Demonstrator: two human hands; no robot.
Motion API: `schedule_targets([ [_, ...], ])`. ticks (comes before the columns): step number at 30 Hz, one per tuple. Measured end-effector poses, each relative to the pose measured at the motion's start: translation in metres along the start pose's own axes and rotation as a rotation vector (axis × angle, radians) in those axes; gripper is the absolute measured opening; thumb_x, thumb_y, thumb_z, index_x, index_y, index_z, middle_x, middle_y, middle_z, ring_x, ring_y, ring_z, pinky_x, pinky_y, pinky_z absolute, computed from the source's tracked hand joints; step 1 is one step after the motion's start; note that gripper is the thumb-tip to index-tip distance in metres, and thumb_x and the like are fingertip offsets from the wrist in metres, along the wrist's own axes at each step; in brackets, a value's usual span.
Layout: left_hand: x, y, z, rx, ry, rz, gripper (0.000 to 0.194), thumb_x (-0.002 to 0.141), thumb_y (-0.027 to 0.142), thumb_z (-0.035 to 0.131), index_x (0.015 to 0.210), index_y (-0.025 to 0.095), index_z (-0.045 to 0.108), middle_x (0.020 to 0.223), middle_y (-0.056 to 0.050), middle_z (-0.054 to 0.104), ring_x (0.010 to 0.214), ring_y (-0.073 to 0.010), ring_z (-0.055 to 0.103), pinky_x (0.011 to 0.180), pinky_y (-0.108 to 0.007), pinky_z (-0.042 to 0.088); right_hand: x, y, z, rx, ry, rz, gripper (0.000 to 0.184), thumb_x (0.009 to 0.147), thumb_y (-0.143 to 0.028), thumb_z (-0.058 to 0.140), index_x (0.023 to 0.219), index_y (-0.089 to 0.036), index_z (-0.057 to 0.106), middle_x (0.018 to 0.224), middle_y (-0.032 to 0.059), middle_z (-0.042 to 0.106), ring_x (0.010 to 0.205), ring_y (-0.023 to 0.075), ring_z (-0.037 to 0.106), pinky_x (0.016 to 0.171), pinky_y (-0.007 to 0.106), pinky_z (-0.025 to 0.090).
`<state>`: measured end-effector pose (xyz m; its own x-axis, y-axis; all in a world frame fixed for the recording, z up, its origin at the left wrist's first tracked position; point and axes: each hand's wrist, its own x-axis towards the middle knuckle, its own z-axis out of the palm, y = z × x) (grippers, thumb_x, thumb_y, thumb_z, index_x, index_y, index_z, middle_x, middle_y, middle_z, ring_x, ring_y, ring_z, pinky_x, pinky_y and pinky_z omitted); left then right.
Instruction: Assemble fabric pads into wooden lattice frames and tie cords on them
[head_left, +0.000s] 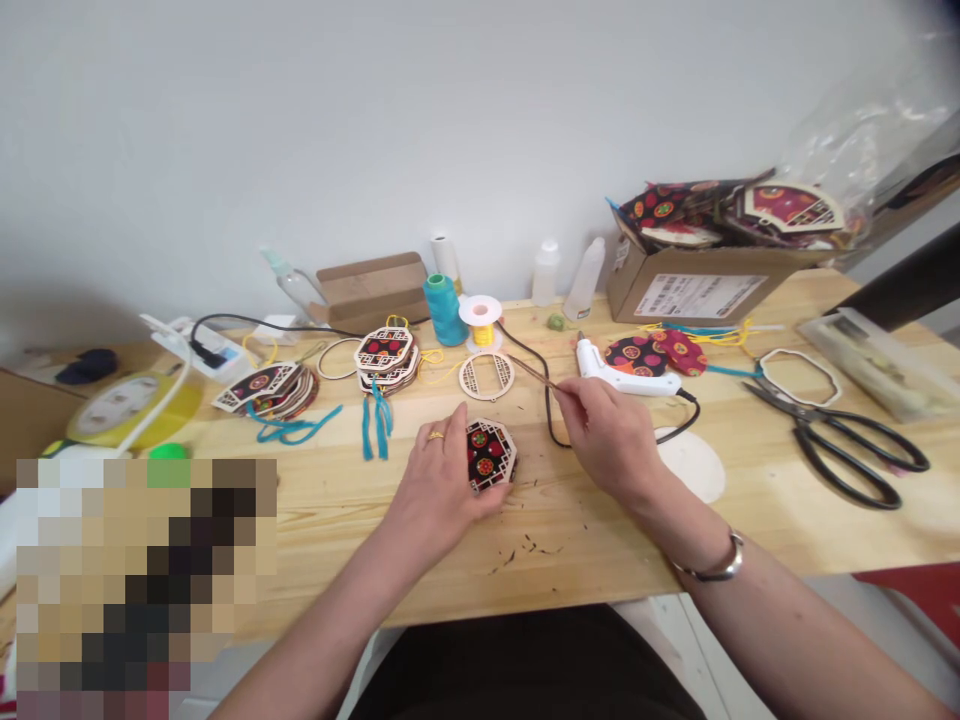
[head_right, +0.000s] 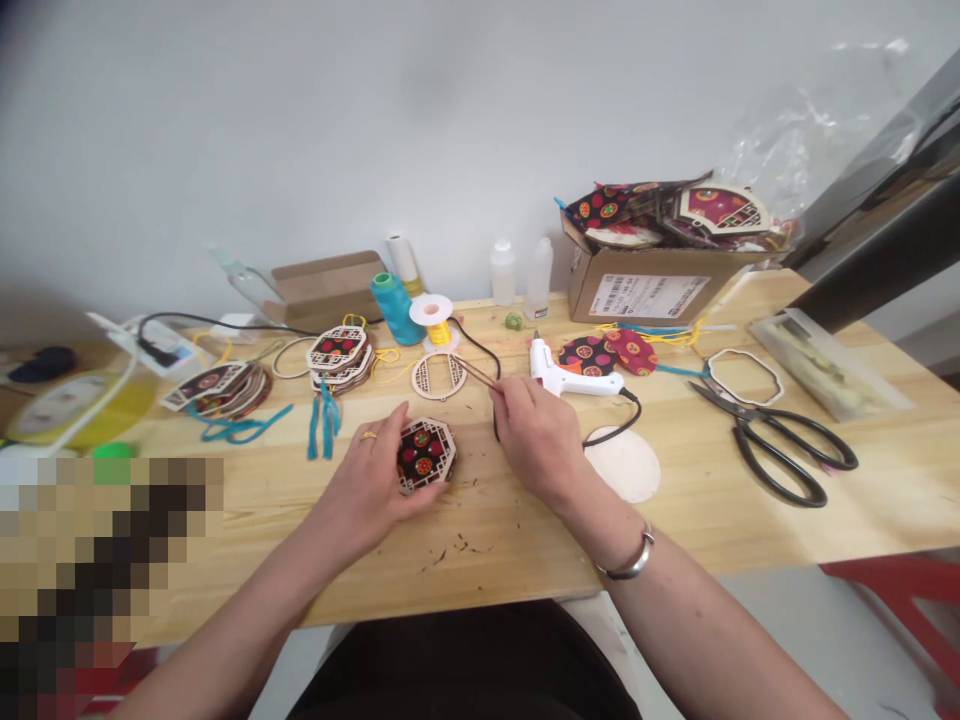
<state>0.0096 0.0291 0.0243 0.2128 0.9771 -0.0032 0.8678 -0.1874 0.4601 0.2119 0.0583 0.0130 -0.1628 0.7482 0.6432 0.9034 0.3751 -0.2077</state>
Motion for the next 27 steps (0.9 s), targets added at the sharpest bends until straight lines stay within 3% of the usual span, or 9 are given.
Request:
schedule_targets([
  [4, -0.008, -0.013, -0.015, -0.563, -0.076, -0.234, 0.089, 0.064, 0.044, 0.071, 0.139, 0.017, 0.031, 0.129, -0.017, 0.051, 0.11, -0.0292, 0.055, 0.091, -0.046, 0.045, -0.003, -0.002, -0.001, -0.06, -0.048, -0.042, 0.021, 0.092, -0.022, 0.043, 0.081, -0.016, 0.061, 0.07, 0.0057, 0.065, 0.063, 0.0152, 0.058, 0.055, 0.026, 0.035],
  [9, -0.017, -0.02, -0.027, -1.296, -0.192, -0.327, 0.064, 0.064, 0.05, 0.069, 0.119, 0.02, 0.056, 0.121, -0.013, 0.061, 0.11, -0.0296, 0.057, 0.083, -0.038, 0.05, -0.009, -0.012, -0.006, -0.076, -0.119, -0.27, 0.019, 0.09, -0.011, 0.042, 0.085, -0.014, 0.061, 0.072, 0.0059, 0.063, 0.064, 0.0156, 0.054, 0.055, 0.027, 0.036],
  [14, -0.022, -0.017, -0.026, -1.527, -0.247, -0.376, 0.059, 0.076, 0.063, 0.046, 0.121, 0.026, 0.053, 0.12, -0.011, 0.062, 0.103, -0.031, 0.061, 0.069, -0.04, 0.051, -0.011, -0.027, -0.009, -0.005, -0.257, -0.513, 0.027, 0.089, -0.004, 0.036, 0.085, -0.011, 0.062, 0.073, 0.0089, 0.062, 0.066, 0.0176, 0.055, 0.055, 0.028, 0.04],
  [17, -0.023, -0.016, -0.025, -1.596, -0.306, -0.36, 0.061, 0.08, 0.065, 0.034, 0.123, 0.025, 0.051, 0.123, -0.012, 0.06, 0.104, -0.0303, 0.06, 0.07, -0.04, 0.05, -0.012, -0.031, -0.007, 0.099, -0.33, -0.552, 0.027, 0.09, -0.007, 0.036, 0.089, -0.01, 0.062, 0.076, 0.0096, 0.064, 0.068, 0.0183, 0.056, 0.057, 0.029, 0.044],
  [19, -0.024, -0.016, -0.024, -1.632, -0.349, -0.362, 0.062, 0.08, 0.065, 0.033, 0.124, 0.025, 0.05, 0.122, -0.012, 0.06, 0.105, -0.0303, 0.059, 0.07, -0.04, 0.049, -0.011, -0.03, -0.008, 0.252, -0.328, -0.426, 0.026, 0.091, -0.01, 0.036, 0.097, -0.01, 0.062, 0.083, 0.0104, 0.066, 0.072, 0.0179, 0.059, 0.061, 0.03, 0.046],
  [22, -0.026, -0.015, -0.02, -1.67, -0.426, -0.381, 0.062, 0.079, 0.065, 0.036, 0.124, 0.025, 0.049, 0.119, -0.013, 0.061, 0.104, -0.0305, 0.059, 0.071, -0.039, 0.048, -0.005, -0.03, -0.014, 0.632, -0.339, -0.034, 0.024, 0.093, -0.021, 0.042, 0.103, -0.014, 0.062, 0.09, 0.0084, 0.069, 0.079, 0.0152, 0.063, 0.068, 0.028, 0.05],
  [24, -0.028, -0.013, -0.015, -1.718, -0.473, -0.393, 0.059, 0.077, 0.063, 0.042, 0.122, 0.026, 0.05, 0.119, -0.012, 0.062, 0.103, -0.0303, 0.06, 0.07, -0.038, 0.048, 0.0, -0.03, -0.02, 0.887, -0.421, 0.184, 0.024, 0.091, -0.03, 0.048, 0.103, -0.016, 0.063, 0.091, 0.0063, 0.07, 0.081, 0.0144, 0.064, 0.07, 0.027, 0.051],
  [27, -0.03, -0.011, -0.007, -1.79, -0.534, -0.386, 0.052, 0.075, 0.058, 0.051, 0.117, 0.028, 0.054, 0.116, -0.01, 0.064, 0.102, -0.0294, 0.061, 0.071, -0.038, 0.048, 0.004, -0.03, -0.026, 1.154, -0.571, 0.343, 0.028, 0.083, -0.037, 0.059, 0.102, -0.017, 0.065, 0.091, 0.0051, 0.069, 0.079, 0.0148, 0.063, 0.068, 0.027, 0.052],
])
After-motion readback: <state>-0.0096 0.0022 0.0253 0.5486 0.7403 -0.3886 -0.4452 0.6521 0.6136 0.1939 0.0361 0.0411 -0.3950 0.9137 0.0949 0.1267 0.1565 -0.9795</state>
